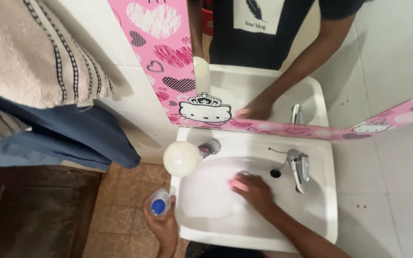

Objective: Cleaning a bathroom sink by scrubbing with a brush and rinsing with water from a bucket and bottle.

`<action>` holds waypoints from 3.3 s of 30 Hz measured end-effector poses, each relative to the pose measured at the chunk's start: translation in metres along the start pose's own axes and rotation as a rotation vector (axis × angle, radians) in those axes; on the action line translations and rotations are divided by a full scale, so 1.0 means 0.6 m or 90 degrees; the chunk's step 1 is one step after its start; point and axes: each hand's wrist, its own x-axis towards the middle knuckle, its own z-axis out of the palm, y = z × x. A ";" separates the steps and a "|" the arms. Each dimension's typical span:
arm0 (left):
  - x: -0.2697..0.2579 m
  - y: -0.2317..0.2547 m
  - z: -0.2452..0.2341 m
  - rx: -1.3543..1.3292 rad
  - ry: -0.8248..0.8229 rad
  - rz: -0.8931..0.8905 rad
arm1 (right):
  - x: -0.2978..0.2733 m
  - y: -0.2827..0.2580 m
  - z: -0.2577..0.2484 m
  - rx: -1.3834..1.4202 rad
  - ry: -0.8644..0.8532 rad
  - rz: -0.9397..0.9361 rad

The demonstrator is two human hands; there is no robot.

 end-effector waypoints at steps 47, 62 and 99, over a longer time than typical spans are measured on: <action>0.000 -0.085 0.004 -0.041 0.035 0.055 | 0.069 -0.052 0.133 0.218 -0.117 -0.040; -0.005 -0.029 0.003 0.013 0.014 0.096 | -0.025 0.030 0.090 0.288 0.055 0.170; 0.001 -0.057 0.005 -0.054 -0.006 0.059 | 0.064 -0.051 0.091 0.001 -0.105 0.186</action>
